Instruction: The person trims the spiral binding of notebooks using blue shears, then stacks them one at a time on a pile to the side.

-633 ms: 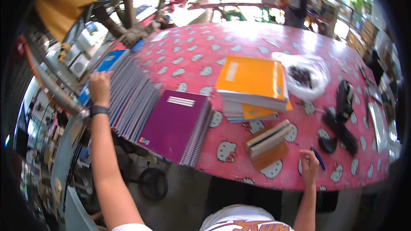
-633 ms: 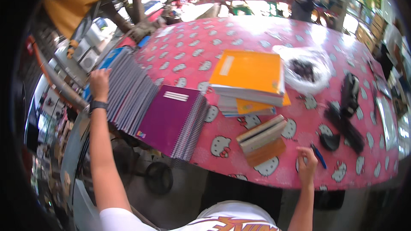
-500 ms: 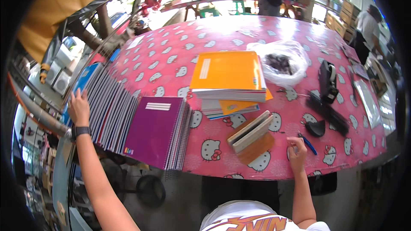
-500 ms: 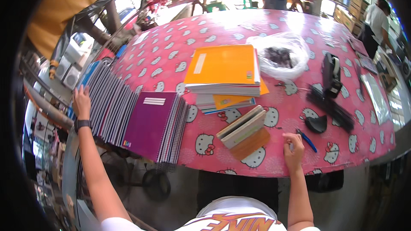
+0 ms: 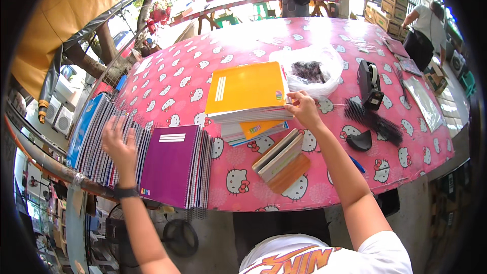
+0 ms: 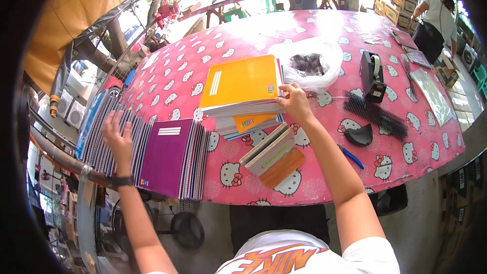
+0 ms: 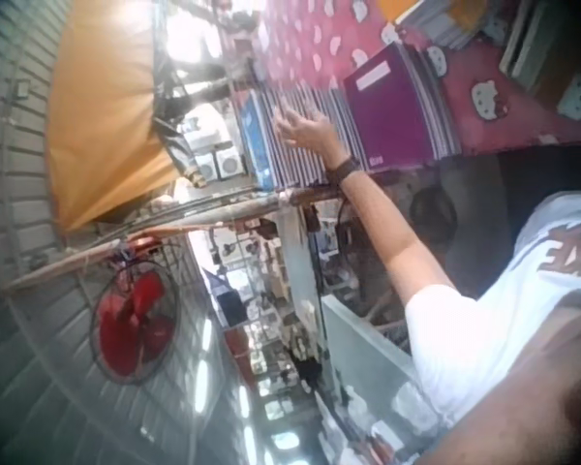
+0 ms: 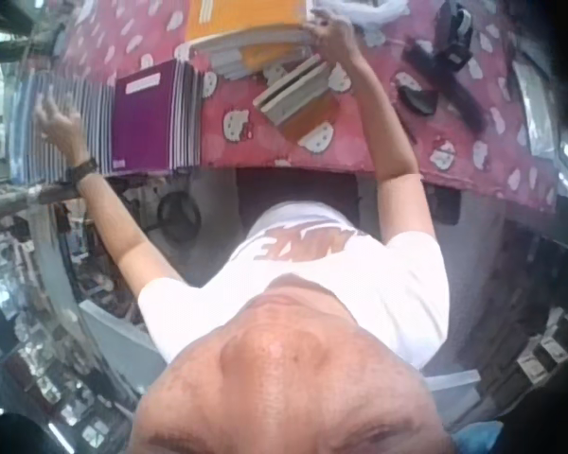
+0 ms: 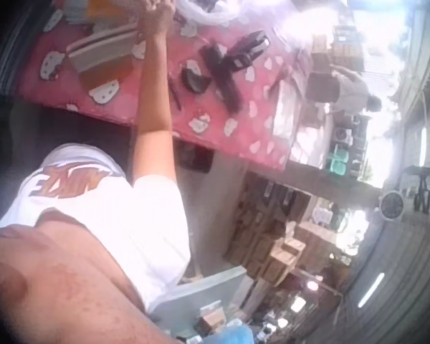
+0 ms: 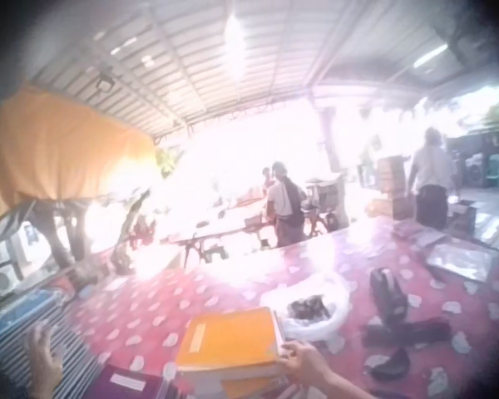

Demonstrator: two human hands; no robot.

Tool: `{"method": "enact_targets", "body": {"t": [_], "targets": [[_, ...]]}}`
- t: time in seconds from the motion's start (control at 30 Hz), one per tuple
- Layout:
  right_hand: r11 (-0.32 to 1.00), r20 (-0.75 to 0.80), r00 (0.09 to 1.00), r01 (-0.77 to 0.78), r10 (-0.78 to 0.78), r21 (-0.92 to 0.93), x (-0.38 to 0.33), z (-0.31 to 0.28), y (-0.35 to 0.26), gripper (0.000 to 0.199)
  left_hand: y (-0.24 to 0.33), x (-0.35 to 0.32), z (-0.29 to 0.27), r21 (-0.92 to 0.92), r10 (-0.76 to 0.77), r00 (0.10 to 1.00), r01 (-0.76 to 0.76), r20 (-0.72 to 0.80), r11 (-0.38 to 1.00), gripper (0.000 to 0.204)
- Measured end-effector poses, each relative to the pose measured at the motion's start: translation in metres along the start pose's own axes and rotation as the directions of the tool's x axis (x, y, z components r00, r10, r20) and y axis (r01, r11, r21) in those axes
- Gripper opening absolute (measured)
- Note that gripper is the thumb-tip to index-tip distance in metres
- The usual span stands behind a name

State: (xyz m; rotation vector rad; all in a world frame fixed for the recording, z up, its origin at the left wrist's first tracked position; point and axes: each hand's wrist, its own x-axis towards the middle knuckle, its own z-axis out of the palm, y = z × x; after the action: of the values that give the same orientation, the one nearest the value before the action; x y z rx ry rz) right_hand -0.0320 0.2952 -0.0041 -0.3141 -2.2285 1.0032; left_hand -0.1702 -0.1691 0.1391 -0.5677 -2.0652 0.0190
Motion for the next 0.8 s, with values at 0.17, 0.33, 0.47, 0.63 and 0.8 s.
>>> {"method": "enact_targets", "body": {"t": [0.17,0.33,0.47,0.63,0.8], "targets": [[0.988,0.035,0.992,-0.123,0.120,0.097,0.008,-0.004,0.015,0.037,0.160,-0.010,0.004,-0.629,0.143,0.973,0.004,0.183,0.777,0.028],[0.959,0.033,0.977,-0.214,0.212,0.187,0.001,0.005,0.016,0.032,0.258,0.009,0.061,-0.797,0.289,0.949,-0.074,0.129,0.600,0.037],[0.897,0.114,0.947,-0.322,0.302,0.301,0.001,0.001,0.012,0.028,0.298,0.023,0.091,-0.785,0.404,0.895,-0.109,0.190,0.610,0.047],[0.873,0.188,0.938,-0.340,0.291,0.348,-0.002,0.000,0.020,0.034,0.306,0.018,0.114,-0.858,0.343,0.906,0.042,0.249,0.512,0.043],[0.795,0.223,0.918,-0.395,0.327,0.461,0.005,-0.005,0.016,0.038,0.311,0.020,0.116,-0.871,0.325,0.921,0.029,0.214,0.490,0.040]]}}
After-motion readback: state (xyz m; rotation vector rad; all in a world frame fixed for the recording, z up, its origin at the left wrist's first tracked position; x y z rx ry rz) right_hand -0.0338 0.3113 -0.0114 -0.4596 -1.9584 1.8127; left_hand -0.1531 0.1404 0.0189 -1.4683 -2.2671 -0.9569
